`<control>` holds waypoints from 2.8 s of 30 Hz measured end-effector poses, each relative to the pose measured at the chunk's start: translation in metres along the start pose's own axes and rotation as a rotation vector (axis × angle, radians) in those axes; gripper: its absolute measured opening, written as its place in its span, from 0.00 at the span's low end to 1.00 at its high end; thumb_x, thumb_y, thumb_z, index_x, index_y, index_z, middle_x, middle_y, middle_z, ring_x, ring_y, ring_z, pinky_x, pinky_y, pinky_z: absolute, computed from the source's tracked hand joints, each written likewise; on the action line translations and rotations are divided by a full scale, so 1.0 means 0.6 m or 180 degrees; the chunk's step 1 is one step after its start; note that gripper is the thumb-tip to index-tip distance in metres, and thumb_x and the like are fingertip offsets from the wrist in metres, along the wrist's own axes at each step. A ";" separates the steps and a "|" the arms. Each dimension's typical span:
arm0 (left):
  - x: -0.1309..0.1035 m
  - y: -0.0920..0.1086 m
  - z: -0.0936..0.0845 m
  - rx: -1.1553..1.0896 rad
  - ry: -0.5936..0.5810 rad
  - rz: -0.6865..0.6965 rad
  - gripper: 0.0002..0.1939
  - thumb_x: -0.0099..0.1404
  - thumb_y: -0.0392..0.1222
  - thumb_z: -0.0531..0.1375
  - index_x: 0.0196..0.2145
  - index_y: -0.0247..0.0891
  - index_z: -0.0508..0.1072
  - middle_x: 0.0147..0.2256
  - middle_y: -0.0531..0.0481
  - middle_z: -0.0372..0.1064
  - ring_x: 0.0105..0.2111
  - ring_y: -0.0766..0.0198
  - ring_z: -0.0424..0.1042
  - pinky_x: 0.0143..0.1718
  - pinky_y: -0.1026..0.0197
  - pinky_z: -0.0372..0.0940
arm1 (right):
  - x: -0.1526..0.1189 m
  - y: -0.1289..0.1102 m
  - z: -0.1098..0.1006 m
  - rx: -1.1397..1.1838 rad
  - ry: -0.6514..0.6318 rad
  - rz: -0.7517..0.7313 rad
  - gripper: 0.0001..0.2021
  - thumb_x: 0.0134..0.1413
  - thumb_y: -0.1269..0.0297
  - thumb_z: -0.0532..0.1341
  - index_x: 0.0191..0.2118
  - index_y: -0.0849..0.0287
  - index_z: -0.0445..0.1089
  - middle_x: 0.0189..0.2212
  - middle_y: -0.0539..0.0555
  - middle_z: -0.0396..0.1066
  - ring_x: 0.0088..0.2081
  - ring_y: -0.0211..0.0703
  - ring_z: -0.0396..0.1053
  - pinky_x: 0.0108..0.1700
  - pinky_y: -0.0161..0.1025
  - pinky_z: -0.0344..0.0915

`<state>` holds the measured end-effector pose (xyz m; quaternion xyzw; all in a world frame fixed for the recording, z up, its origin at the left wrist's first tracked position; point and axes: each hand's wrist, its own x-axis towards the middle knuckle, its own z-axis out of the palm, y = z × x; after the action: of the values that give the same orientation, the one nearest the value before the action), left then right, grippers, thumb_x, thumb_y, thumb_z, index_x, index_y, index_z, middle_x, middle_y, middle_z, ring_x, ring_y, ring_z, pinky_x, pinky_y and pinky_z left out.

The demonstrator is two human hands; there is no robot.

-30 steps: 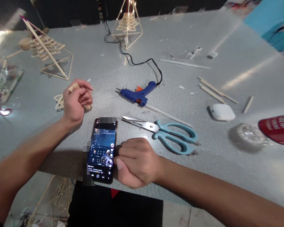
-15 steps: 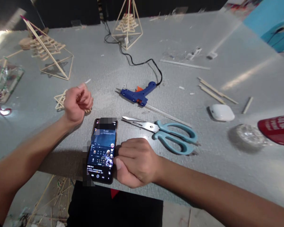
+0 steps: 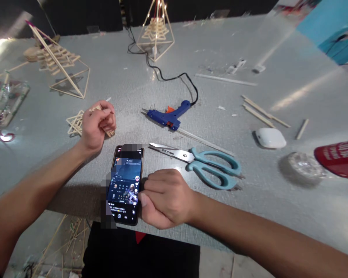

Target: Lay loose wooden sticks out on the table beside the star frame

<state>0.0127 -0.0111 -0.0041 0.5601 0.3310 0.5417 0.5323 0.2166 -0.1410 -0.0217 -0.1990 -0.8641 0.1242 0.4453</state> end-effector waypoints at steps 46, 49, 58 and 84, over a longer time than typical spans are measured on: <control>0.000 -0.012 0.008 0.0451 0.0156 0.0249 0.18 0.71 0.56 0.56 0.48 0.41 0.71 0.39 0.46 0.77 0.35 0.65 0.77 0.40 0.60 0.73 | -0.005 0.002 -0.002 -0.0069 -0.0062 0.0000 0.14 0.58 0.75 0.52 0.36 0.62 0.75 0.17 0.47 0.62 0.18 0.38 0.58 0.21 0.39 0.54; -0.001 -0.009 0.010 0.0499 0.0210 0.0239 0.20 0.71 0.59 0.55 0.47 0.40 0.72 0.39 0.46 0.77 0.35 0.64 0.77 0.40 0.59 0.73 | -0.004 0.002 -0.002 -0.0092 -0.0068 0.0002 0.14 0.58 0.75 0.52 0.36 0.61 0.75 0.17 0.46 0.62 0.18 0.38 0.58 0.21 0.38 0.54; -0.003 -0.006 0.015 0.0463 0.0208 0.0432 0.22 0.71 0.60 0.54 0.45 0.39 0.73 0.37 0.46 0.77 0.34 0.64 0.77 0.38 0.59 0.72 | -0.005 0.002 -0.001 -0.0098 -0.0046 0.0000 0.14 0.59 0.75 0.51 0.36 0.62 0.75 0.17 0.47 0.63 0.18 0.37 0.58 0.22 0.38 0.54; 0.001 -0.014 0.012 0.0625 0.0396 0.0547 0.16 0.71 0.59 0.55 0.43 0.45 0.72 0.22 0.57 0.51 0.21 0.70 0.52 0.23 0.64 0.52 | -0.003 0.000 -0.001 -0.0111 -0.0033 0.0015 0.14 0.59 0.76 0.52 0.34 0.62 0.75 0.16 0.47 0.63 0.18 0.38 0.57 0.21 0.39 0.53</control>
<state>0.0216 -0.0104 -0.0106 0.6012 0.3656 0.5839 0.4050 0.2181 -0.1415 -0.0224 -0.2081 -0.8680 0.1113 0.4369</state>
